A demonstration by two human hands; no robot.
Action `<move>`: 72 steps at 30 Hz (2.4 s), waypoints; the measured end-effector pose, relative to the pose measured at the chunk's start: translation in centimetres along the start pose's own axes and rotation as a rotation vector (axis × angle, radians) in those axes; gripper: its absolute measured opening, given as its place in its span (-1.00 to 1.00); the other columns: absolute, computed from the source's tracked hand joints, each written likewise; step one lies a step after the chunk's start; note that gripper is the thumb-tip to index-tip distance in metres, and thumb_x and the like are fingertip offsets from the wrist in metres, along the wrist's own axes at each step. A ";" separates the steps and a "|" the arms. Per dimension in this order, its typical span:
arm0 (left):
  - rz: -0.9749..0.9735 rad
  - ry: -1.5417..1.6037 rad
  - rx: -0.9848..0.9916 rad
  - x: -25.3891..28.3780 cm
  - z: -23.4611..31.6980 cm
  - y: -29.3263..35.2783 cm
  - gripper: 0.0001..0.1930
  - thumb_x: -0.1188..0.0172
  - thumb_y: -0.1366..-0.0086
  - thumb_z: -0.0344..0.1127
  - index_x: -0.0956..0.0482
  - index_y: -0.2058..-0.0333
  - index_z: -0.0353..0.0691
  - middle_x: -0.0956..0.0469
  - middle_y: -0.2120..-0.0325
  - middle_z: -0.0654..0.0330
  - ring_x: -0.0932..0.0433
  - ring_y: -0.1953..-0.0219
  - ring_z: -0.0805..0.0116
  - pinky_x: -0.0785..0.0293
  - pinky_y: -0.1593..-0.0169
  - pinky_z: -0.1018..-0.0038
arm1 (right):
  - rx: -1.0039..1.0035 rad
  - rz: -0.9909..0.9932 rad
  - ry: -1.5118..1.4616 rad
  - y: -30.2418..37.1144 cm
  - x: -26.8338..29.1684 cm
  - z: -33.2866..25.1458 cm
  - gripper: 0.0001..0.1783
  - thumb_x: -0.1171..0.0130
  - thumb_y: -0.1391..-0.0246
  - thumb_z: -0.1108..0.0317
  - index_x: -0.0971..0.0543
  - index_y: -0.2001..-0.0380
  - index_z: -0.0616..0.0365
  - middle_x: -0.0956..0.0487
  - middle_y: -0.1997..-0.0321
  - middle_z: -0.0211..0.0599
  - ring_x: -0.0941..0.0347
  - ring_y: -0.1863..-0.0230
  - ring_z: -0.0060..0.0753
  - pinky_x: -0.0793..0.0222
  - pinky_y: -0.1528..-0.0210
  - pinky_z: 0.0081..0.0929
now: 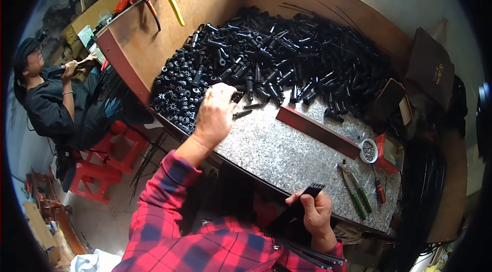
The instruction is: Assembling black rod-like components using specialized tools and pliers at a workbench.
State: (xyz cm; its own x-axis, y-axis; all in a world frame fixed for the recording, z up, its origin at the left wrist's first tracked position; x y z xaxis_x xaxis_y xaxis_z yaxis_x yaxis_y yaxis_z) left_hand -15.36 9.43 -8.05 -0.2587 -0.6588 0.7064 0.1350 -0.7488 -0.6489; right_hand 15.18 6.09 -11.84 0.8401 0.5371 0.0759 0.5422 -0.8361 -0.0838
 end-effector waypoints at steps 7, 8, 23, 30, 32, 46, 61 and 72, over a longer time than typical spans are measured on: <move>0.161 -0.059 0.234 0.8 -10.2 -1.2 -0.82 -0.13 -0.10 -0.47 -0.51 0.27 -0.30 -0.52 0.33 0.00 -0.50 0.22 0.05 -0.41 0.08 0.30 | 0.011 0.039 -0.014 0.2 -0.1 -0.2 -0.70 -0.02 -0.23 0.20 -0.49 0.38 0.26 -0.60 0.47 -0.19 -0.55 0.40 -0.41 -0.42 0.26 -0.50; 0.118 -0.055 0.335 0.7 -10.8 -1.4 -0.85 -0.14 -0.10 -0.45 -0.53 0.31 -0.28 -0.53 0.36 0.02 -0.52 0.25 0.07 -0.43 0.11 0.30 | 0.016 0.046 0.004 0.5 -0.1 -0.3 -0.72 -0.01 -0.23 0.26 -0.51 0.40 0.28 -0.62 0.47 -0.21 -0.54 0.42 -0.47 -0.42 0.30 -0.55; 0.183 -0.179 0.364 -1.1 -13.9 -3.4 -0.96 -0.10 -0.12 -0.40 -0.53 0.45 -0.14 -0.45 0.39 0.12 -0.44 0.21 0.12 -0.44 0.16 0.31 | 0.044 0.060 -0.003 0.7 -0.6 0.0 -0.76 0.00 -0.24 0.31 -0.50 0.41 0.26 -0.63 0.47 -0.21 -0.53 0.44 -0.52 -0.42 0.34 -0.59; 0.042 -0.230 0.235 -1.6 -12.7 -5.2 -0.87 -0.07 -0.10 -0.45 -0.57 0.38 -0.16 -0.48 0.32 0.08 -0.44 0.17 0.10 -0.45 0.11 0.31 | 0.029 0.035 0.081 0.3 -0.6 -0.3 -0.71 -0.01 -0.24 0.24 -0.49 0.40 0.29 -0.61 0.47 -0.14 -0.54 0.41 -0.41 -0.43 0.27 -0.52; -0.037 -0.254 0.238 -2.1 -12.3 -5.3 -0.87 -0.07 -0.11 -0.45 -0.58 0.37 -0.16 -0.48 0.32 0.07 -0.44 0.17 0.10 -0.45 0.09 0.30 | 0.035 0.028 0.063 0.2 -0.5 -0.1 -0.72 -0.02 -0.23 0.25 -0.49 0.39 0.28 -0.61 0.47 -0.16 -0.55 0.41 -0.40 -0.43 0.27 -0.51; 0.019 -0.230 0.277 -2.8 -13.5 -6.4 -0.93 -0.17 -0.10 -0.37 -0.60 0.42 -0.15 -0.52 0.36 0.10 -0.47 0.18 0.14 -0.44 0.12 0.30 | 0.053 0.011 0.041 0.3 -0.9 -0.6 -0.73 -0.01 -0.24 0.28 -0.51 0.40 0.29 -0.62 0.46 -0.23 -0.54 0.39 -0.50 -0.41 0.28 -0.59; 0.122 1.184 0.415 -0.1 3.8 1.2 -0.85 0.08 -0.34 -0.47 -0.37 0.14 -0.28 -0.52 0.47 0.22 -0.48 0.42 0.53 -0.45 0.29 0.56 | -0.007 -0.014 0.037 0.4 -0.5 0.1 -0.75 0.02 -0.26 0.29 -0.47 0.36 0.30 -0.61 0.41 -0.20 -0.53 0.33 -0.48 -0.41 0.21 -0.57; -0.449 1.624 0.506 -1.9 14.7 8.8 -0.75 -0.13 -0.27 -0.42 -0.36 0.08 -0.24 -0.30 0.29 0.31 -0.37 0.36 0.59 -0.34 0.21 0.69 | -0.056 0.016 0.035 0.7 -0.5 -1.3 -0.78 -0.06 -0.21 0.29 -0.56 0.37 0.23 -0.64 0.46 -0.38 -0.50 0.40 -0.65 -0.40 0.32 -0.63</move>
State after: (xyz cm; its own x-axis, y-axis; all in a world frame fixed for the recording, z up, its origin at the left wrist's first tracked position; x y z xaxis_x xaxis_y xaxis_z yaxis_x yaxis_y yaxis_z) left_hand 0.38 2.98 -10.94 -0.9188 0.0829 -0.3860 -0.0329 -0.9904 -0.1343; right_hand 15.15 5.14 -10.69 0.8471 0.5199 0.1101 0.5257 -0.8502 -0.0301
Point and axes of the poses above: each hand's wrist, its own y-axis away from the middle knuckle, its own x-axis out of the back of the hand, z = x × y, the point moved 4 cm from there along -y, towards the middle knuckle
